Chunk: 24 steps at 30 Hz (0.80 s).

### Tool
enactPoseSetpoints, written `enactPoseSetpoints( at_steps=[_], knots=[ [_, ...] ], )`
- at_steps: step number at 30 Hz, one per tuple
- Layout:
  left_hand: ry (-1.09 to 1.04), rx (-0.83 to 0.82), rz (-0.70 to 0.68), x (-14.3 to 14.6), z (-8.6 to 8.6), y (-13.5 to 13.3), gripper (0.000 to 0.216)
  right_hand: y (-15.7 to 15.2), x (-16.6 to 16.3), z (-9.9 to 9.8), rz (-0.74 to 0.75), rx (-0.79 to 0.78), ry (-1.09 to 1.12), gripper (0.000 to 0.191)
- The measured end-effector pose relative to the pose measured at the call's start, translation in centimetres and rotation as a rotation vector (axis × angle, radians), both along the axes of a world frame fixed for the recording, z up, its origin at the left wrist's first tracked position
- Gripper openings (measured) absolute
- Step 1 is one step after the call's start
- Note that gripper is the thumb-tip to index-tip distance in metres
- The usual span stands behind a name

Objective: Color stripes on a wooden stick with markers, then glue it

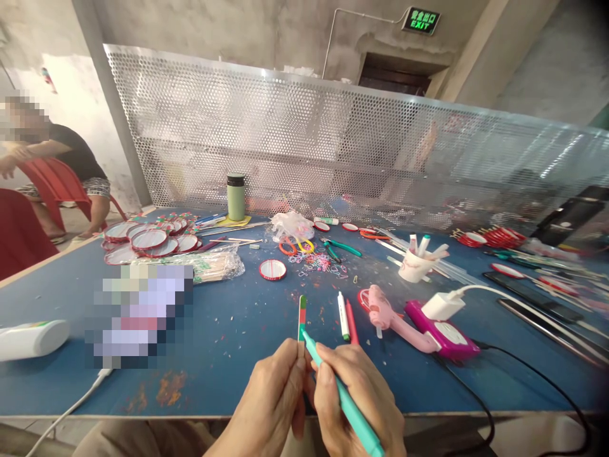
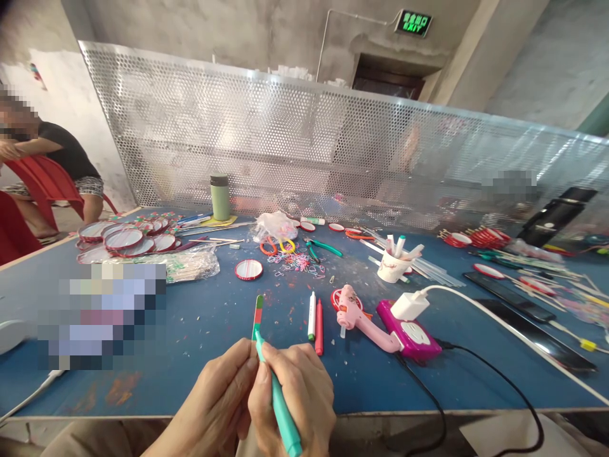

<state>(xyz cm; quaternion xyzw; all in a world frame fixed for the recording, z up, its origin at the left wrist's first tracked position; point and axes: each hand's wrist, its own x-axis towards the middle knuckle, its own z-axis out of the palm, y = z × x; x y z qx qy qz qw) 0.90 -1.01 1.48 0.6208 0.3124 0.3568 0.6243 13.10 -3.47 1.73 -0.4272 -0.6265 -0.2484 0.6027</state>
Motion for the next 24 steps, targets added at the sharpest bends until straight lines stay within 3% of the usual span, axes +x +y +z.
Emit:
enactPoseSetpoints(
  at_steps=[24],
  knots=[
    [-0.036, 0.068, -0.012, -0.01, -0.49, 0.15, 0.042, 0.05, -0.45, 0.01, -0.028, 0.026, 0.012, 0.015]
  ],
)
